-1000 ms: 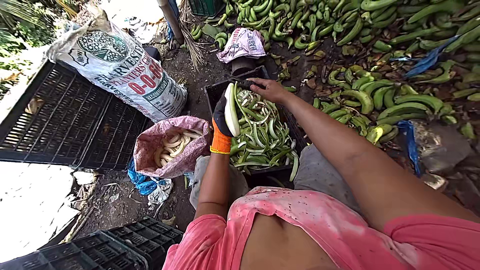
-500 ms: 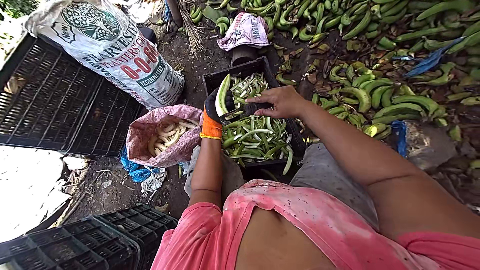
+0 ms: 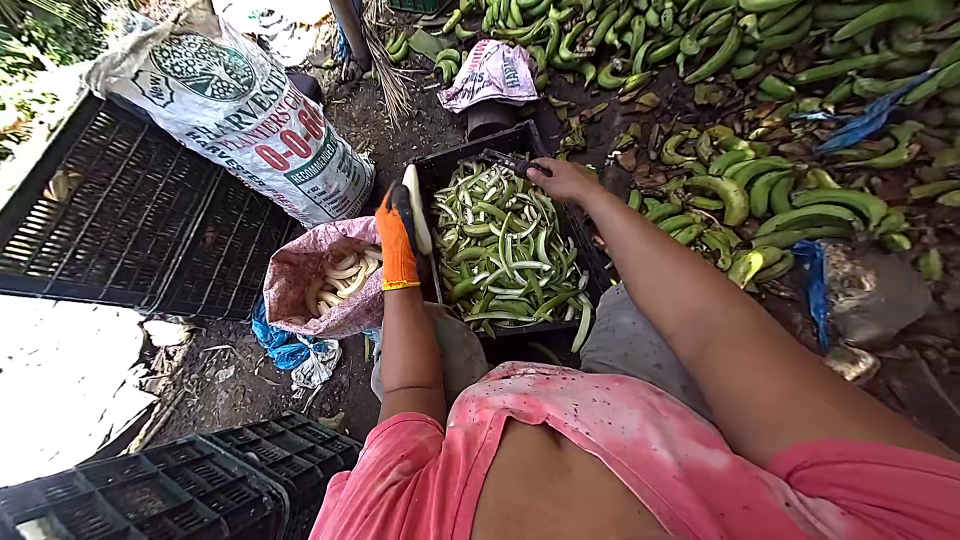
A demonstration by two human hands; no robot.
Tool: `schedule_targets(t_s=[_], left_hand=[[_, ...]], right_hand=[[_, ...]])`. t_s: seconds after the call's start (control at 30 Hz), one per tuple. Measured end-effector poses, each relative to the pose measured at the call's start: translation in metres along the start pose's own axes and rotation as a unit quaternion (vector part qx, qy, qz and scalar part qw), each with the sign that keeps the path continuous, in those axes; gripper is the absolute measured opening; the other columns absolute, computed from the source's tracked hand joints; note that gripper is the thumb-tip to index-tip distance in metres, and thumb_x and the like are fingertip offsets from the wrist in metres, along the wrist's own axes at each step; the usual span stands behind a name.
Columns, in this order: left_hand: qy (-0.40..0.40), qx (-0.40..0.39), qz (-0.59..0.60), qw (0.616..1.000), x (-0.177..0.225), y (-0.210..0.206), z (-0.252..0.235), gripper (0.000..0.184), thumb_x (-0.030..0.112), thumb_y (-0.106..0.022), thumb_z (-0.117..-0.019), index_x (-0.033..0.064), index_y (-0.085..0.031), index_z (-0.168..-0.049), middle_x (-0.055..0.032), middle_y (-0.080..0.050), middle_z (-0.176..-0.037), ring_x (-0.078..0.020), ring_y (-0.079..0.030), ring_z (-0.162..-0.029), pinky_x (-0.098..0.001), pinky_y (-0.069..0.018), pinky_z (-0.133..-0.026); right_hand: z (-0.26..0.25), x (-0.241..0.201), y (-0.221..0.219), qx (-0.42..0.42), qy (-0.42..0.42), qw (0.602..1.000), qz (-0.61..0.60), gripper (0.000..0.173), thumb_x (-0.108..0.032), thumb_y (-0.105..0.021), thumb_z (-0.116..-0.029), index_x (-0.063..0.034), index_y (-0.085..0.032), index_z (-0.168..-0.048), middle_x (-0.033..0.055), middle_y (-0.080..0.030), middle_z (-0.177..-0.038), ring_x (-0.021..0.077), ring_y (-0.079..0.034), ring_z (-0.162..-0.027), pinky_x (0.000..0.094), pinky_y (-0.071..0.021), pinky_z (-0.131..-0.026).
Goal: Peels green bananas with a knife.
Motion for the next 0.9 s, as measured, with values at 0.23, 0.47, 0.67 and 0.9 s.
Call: schedule_targets(t_s=[0.23,0.47,0.67,0.9], left_hand=[[0.111,0.095,-0.384,0.911,-0.003,0.053,-0.011,0.045,0.038,-0.050,-0.1028,0.0236,-0.057,-0.145,-0.0251,-0.046,-0.151,-0.0478,-0.045,-0.136,-0.0668,-0.0422,-0.101],[0.030,-0.387,-0.554,0.736,-0.084,-0.138,0.036,0.035,0.034,-0.063,-0.0936,0.0047,-0.072,-0.111,-0.0241,-0.069,-0.118,-0.0466,-0.062,-0.115,-0.0760,-0.0442,-0.088],[-0.038,-0.449,-0.607,0.654,-0.178,-0.160,0.069,0.047,0.023,-0.076,-0.0850,0.0066,-0.067,-0.128,-0.0216,-0.056,-0.142,-0.0477,-0.055,-0.126,-0.0749,-0.0411,-0.098],[0.006,-0.470,-0.553,0.688,-0.171,-0.156,0.060,0.072,0.034,-0.078,-0.0825,0.0066,-0.052,-0.144,-0.0255,-0.057,-0.139,-0.0453,-0.057,-0.127,-0.0690,-0.0464,-0.098]], right_hand=[[0.026,-0.005,0.037,0.041,-0.024,0.999,0.024,0.054,-0.054,-0.039,-0.1090,-0.0230,-0.051,-0.152,0.0240,-0.063,-0.138,0.0489,-0.056,-0.130,0.0754,-0.0372,-0.104],[0.056,-0.031,0.056,0.104,0.027,0.994,0.016,0.056,-0.056,-0.038,-0.1082,-0.0235,-0.051,-0.152,0.0244,-0.068,-0.127,0.0490,-0.064,-0.118,0.0739,-0.0431,-0.095],[0.077,-0.026,0.066,0.118,0.042,0.992,0.036,0.057,-0.057,-0.037,-0.1075,-0.0232,-0.051,-0.151,0.0238,-0.069,-0.123,0.0486,-0.065,-0.115,0.0733,-0.0444,-0.092],[0.084,-0.021,0.083,0.142,0.042,0.989,0.022,0.059,-0.057,-0.036,-0.1077,-0.0219,-0.050,-0.153,0.0238,-0.068,-0.127,0.0490,-0.064,-0.118,0.0741,-0.0436,-0.094]])
Point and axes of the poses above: each hand's wrist, its own z-axis away from the middle knuckle, its own y-axis out of the back of the hand, x = y × z, the point moved 6 cm from there along -z, towards the middle knuckle
